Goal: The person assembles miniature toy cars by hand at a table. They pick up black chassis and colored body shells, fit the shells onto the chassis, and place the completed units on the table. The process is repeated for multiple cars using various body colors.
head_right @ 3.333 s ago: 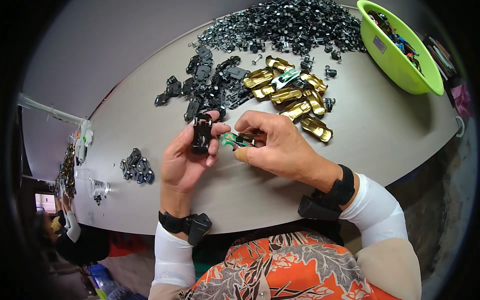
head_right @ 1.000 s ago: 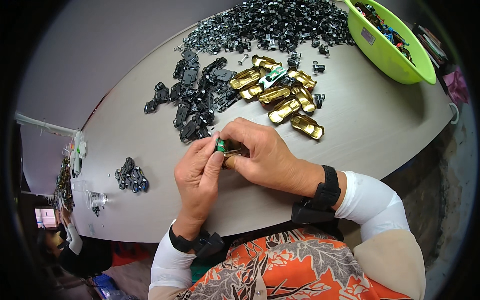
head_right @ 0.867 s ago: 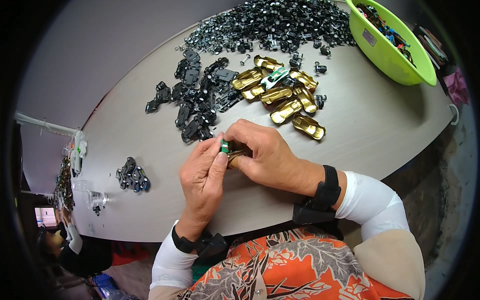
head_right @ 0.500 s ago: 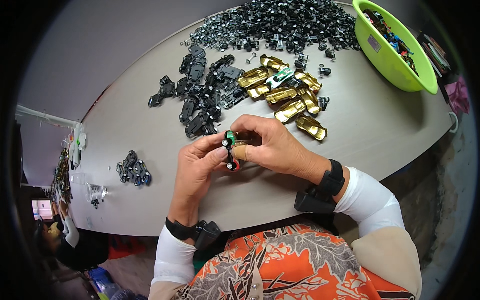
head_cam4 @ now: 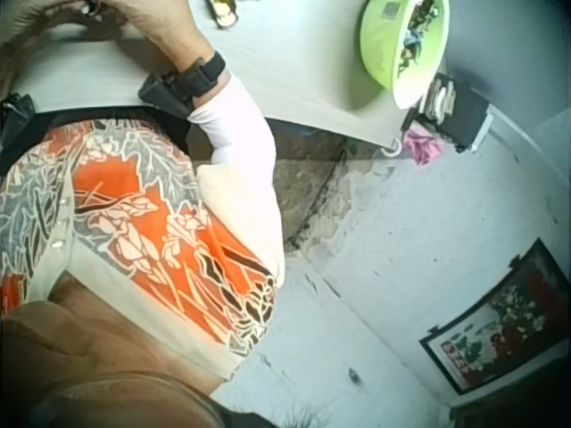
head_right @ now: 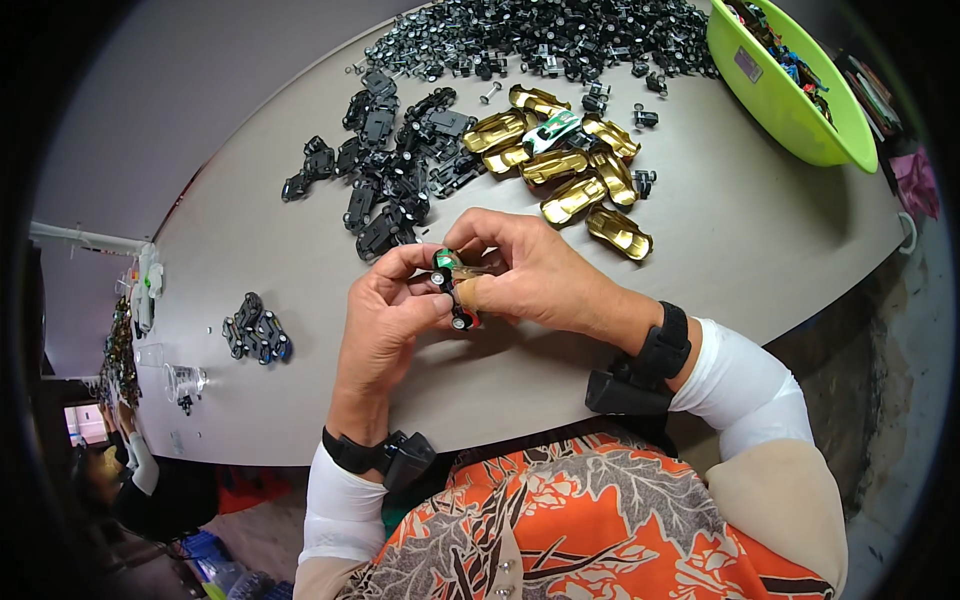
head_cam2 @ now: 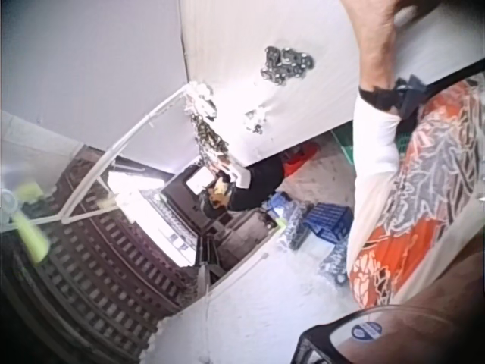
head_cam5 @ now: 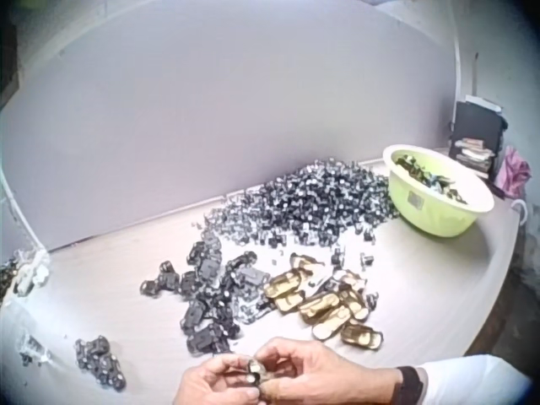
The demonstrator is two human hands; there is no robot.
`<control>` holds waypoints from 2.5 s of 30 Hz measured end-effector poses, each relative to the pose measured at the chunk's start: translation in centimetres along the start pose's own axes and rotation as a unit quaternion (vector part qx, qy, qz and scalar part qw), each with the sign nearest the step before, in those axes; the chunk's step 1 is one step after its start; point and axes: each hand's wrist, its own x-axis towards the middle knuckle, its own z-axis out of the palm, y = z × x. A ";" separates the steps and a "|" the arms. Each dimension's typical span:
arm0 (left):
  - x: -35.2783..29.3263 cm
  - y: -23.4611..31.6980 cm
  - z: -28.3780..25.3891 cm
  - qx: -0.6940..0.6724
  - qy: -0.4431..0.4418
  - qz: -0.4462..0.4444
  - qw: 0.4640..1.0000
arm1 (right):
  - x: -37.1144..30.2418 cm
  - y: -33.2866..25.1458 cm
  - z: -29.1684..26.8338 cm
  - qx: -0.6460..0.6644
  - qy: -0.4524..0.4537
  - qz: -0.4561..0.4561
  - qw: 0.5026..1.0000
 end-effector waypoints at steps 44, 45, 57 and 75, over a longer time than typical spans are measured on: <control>0.0 -1.6 -0.7 0.094 -0.015 -0.054 0.994 | 0.1 0.3 -1.1 -0.275 -0.029 -0.100 0.956; 0.1 -0.9 -0.3 0.185 -0.015 -0.034 0.982 | 0.0 0.0 -0.8 -0.300 -0.011 -0.087 0.950; 0.0 -2.4 -0.3 0.128 0.005 0.057 0.990 | 0.2 2.5 -0.4 -0.319 0.046 -0.180 0.929; 0.2 -0.2 0.0 -0.031 0.007 -0.002 0.999 | 0.2 -0.7 -2.9 -0.004 0.030 -0.023 0.999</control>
